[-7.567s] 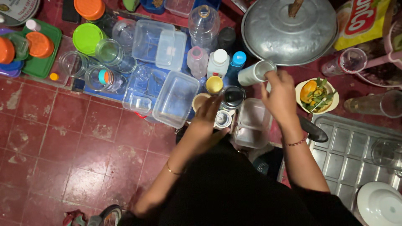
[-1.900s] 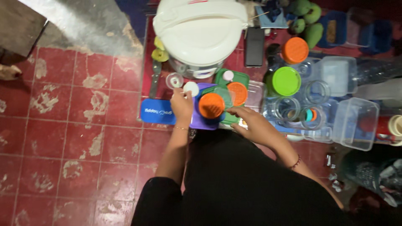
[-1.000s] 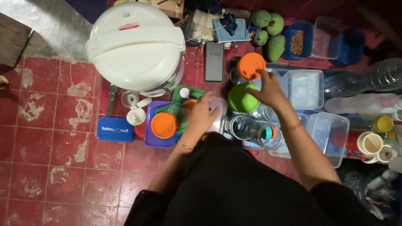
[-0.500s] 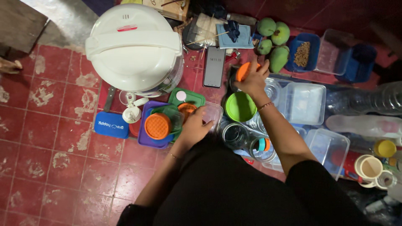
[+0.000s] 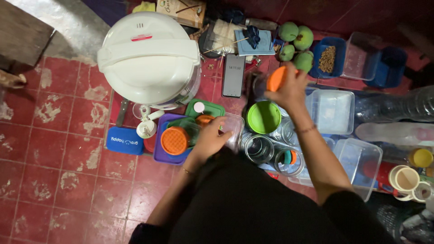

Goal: The person opens and closes a series of household containers on a kitchen table, including a blue-lidded box, a white bottle, a glass jar with an orange lid, a black-lidded bottle, a green-lidded plastic canister, and a small yellow-lidded jar, twisting lids on and off and setting each container back on the table.

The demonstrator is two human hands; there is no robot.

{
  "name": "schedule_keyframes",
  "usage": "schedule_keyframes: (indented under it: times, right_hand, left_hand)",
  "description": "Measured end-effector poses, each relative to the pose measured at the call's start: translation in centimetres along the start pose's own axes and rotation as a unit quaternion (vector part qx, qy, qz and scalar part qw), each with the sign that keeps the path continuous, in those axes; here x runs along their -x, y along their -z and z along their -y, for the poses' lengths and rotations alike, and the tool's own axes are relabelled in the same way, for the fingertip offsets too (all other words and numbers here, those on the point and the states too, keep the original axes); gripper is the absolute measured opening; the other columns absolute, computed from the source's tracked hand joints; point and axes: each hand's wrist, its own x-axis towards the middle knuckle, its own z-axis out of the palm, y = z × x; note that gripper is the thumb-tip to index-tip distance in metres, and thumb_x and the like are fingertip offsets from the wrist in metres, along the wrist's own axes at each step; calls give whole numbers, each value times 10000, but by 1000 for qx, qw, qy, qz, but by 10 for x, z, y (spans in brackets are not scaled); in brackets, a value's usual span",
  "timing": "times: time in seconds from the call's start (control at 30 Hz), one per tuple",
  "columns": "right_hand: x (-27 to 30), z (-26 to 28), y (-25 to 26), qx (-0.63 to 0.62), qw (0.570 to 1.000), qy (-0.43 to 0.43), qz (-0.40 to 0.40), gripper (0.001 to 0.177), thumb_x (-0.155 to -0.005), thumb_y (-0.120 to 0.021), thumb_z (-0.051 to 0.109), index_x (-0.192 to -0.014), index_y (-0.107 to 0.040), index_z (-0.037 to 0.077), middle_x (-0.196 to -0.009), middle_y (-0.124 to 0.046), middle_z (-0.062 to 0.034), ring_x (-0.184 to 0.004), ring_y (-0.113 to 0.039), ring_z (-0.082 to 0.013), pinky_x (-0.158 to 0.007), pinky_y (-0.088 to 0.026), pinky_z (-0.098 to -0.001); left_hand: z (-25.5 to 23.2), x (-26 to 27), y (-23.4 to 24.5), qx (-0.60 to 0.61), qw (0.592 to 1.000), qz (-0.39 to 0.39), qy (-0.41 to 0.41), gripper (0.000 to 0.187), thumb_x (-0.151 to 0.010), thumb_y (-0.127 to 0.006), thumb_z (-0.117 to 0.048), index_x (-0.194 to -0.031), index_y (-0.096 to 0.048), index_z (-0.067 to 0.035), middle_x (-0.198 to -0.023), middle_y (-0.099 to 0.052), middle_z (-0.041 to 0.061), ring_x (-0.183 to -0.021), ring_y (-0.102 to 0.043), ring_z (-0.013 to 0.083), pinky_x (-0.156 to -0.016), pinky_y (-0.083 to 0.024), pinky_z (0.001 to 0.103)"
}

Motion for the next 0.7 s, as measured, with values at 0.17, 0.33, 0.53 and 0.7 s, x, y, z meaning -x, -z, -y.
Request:
schedule_keyframes:
  times: [0.17, 0.33, 0.53, 0.7]
  right_hand:
    - [32, 30, 105, -144, 989, 33, -7, 1069, -628, -953, 197, -1514, -358, 137, -1352, -514, -148, -1252, -508, -345, -1068, -476, -484]
    - [79, 72, 157, -499, 860, -17, 107, 1045, -637, -841, 67, -1546, -331, 133, -1424, -477, -63, -1328, -521, -202, -1041, -530, -392]
    - [110, 102, 155, -550, 827, 37, 106, 1098, -733, -905, 243, -1607, -245, 164, -1520, -434, -68, -1403, -488, -219, -1132, -493, -430]
    - [111, 119, 147, -660, 729, -141, 112, 769, -935, -641, 462, -1569, -351, 138, -1416, -538, -114, -1267, -576, -236, -1056, -508, -420]
  left_hand:
    - [-15, -20, 4, 191, 978, 77, -13, 673, -909, -768, -348, -1469, -488, -100, -1379, -619, 180, -1211, -645, 284, -961, -562, 390]
    - [-46, -27, 9, 507, 840, 191, 39, 823, -899, -719, -255, -1572, -245, -243, -1523, -413, 125, -1300, -550, 310, -938, -587, 510]
    - [-76, 2, 37, 551, 817, 171, 14, 994, -804, -791, -130, -1609, -216, -227, -1430, -386, 174, -1228, -532, 320, -906, -592, 520]
    - [-85, 36, 52, 380, 899, 92, -198, 1110, -736, -899, -157, -1597, -200, -189, -1498, -358, 146, -1338, -498, 301, -1028, -566, 505]
